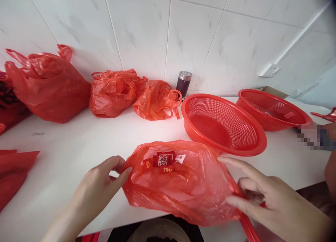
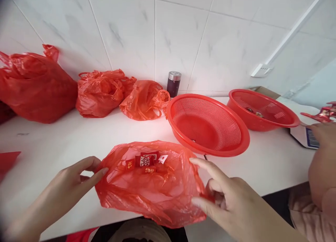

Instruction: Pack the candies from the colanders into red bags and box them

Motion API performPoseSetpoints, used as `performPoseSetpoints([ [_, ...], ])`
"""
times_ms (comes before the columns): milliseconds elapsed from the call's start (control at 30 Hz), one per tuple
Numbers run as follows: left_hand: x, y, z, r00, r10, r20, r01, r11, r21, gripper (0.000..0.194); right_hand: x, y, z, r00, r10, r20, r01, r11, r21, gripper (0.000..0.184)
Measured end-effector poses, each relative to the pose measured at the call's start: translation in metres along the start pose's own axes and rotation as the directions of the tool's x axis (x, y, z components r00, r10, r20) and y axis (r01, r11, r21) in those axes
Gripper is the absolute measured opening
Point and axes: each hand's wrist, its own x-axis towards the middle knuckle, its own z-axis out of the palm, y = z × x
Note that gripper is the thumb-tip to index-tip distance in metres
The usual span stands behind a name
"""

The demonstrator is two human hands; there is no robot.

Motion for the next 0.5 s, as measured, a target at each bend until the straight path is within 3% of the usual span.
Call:
performPoseSetpoints([
  [67, 0.006, 0.007, -0.007, 0.994, 0.083, -0.069, -0.091, 0.987, -0.132, 0.034, 0.008, -0.003, -0.008, 1.0, -0.002, -0.027, 0.003, 0.999, 0.036, 0.057],
  [133, 0.014, 0.022, -0.022, 0.969, 0.155, -0.193, -0.214, 0.918, -0.333, 0.03, 0.023, -0.007, -0.025, 0.974, -0.019, -0.227, 0.039, 0.996, 0.086, 0.056],
  [233, 0.025, 0.061, -0.059, 0.899, 0.213, -0.384, -0.42, 0.673, -0.61, 0.023, 0.053, -0.021, -0.058, 0.884, -0.069, -0.463, 0.183, 0.962, 0.204, 0.049],
  [333, 0.03, 0.107, -0.097, 0.827, 0.325, -0.458, -0.562, 0.47, -0.68, 0.024, 0.078, -0.046, -0.083, 0.808, -0.166, -0.565, 0.349, 0.908, 0.232, 0.039],
  [400, 0.031, 0.13, -0.115, 0.82, 0.364, -0.441, -0.571, 0.466, -0.676, 0.021, 0.089, -0.063, -0.089, 0.767, -0.245, -0.593, 0.425, 0.887, 0.183, 0.036],
  [500, 0.031, 0.144, -0.132, 0.892, 0.383, -0.24, -0.434, 0.577, -0.692, 0.021, 0.095, -0.084, -0.09, 0.812, -0.373, -0.449, 0.45, 0.89, 0.074, 0.03],
])
